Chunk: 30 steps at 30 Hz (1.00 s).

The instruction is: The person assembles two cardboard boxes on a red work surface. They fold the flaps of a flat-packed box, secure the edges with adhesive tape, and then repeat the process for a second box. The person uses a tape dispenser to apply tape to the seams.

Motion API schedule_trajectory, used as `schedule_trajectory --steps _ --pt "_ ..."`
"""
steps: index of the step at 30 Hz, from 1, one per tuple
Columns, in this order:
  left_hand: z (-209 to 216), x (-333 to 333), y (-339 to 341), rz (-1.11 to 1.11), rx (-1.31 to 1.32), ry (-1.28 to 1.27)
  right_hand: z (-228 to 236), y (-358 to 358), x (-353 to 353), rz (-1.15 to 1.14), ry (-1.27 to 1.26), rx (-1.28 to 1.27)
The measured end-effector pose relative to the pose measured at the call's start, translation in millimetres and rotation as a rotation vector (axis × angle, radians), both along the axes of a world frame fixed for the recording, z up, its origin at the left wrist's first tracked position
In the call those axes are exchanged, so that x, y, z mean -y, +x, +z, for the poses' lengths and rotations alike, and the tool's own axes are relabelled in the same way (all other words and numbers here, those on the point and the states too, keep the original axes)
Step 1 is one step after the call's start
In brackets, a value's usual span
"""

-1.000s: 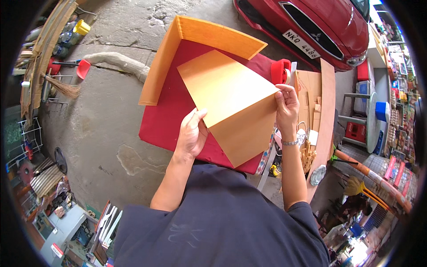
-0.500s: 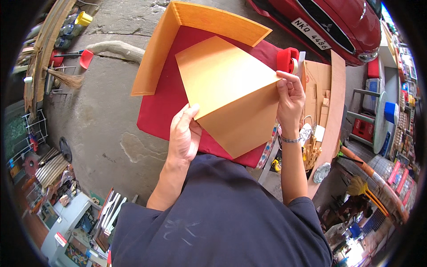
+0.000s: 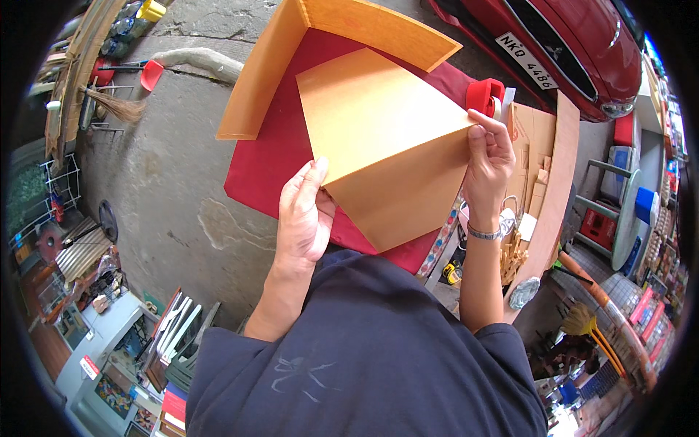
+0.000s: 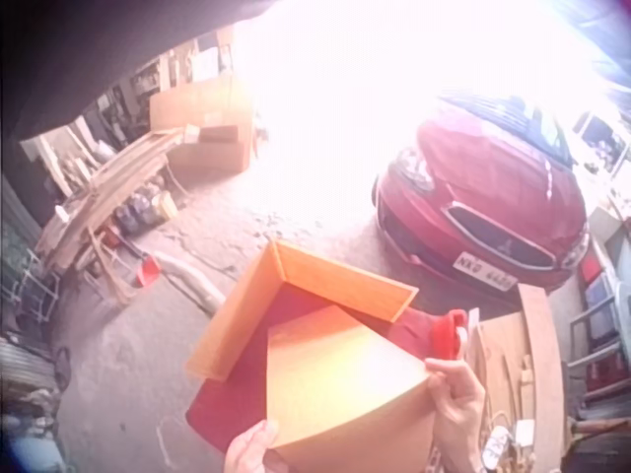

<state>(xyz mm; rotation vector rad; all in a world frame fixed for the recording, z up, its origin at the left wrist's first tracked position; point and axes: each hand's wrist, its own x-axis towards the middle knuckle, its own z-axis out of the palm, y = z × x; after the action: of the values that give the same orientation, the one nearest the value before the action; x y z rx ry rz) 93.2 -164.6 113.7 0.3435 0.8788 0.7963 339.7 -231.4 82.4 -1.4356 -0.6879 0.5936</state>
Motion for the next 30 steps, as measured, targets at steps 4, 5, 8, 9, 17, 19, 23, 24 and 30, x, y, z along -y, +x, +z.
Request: schedule_trajectory --steps 4,5,8,9,17,19,23,24,30 --pt "0.5 -6.5 -2.1 -0.093 0.042 0.039 -5.1 6.5 3.6 0.033 0.021 -0.047" --pt "-1.0 -7.1 -3.3 -0.106 0.05 0.05 -7.3 8.8 3.6 0.045 0.036 -0.052" --pt "-8.0 -7.5 -9.0 -0.122 0.102 0.046 -9.5 12.2 4.2 0.082 0.054 -0.104" --pt "-7.7 -8.0 -9.0 -0.129 0.09 0.041 -9.5 12.6 4.1 0.092 0.054 -0.117" --pt "1.4 -8.6 -5.3 -0.129 -0.002 0.021 -3.3 4.1 2.5 0.029 0.006 -0.056" --pt "3.1 -9.6 -4.8 -0.122 -0.023 0.025 -1.6 1.7 1.4 0.021 0.009 -0.049" --pt "3.5 -11.2 -5.0 -0.129 -0.034 0.034 -1.5 -0.7 -0.6 0.005 0.024 -0.049" --pt "4.2 -10.7 -4.5 -0.126 -0.039 0.038 -1.9 -1.4 -1.9 -0.006 0.031 -0.048" --pt "6.4 -10.8 -0.5 -0.124 -0.06 0.055 -4.2 2.2 -1.6 -0.002 0.029 -0.054"
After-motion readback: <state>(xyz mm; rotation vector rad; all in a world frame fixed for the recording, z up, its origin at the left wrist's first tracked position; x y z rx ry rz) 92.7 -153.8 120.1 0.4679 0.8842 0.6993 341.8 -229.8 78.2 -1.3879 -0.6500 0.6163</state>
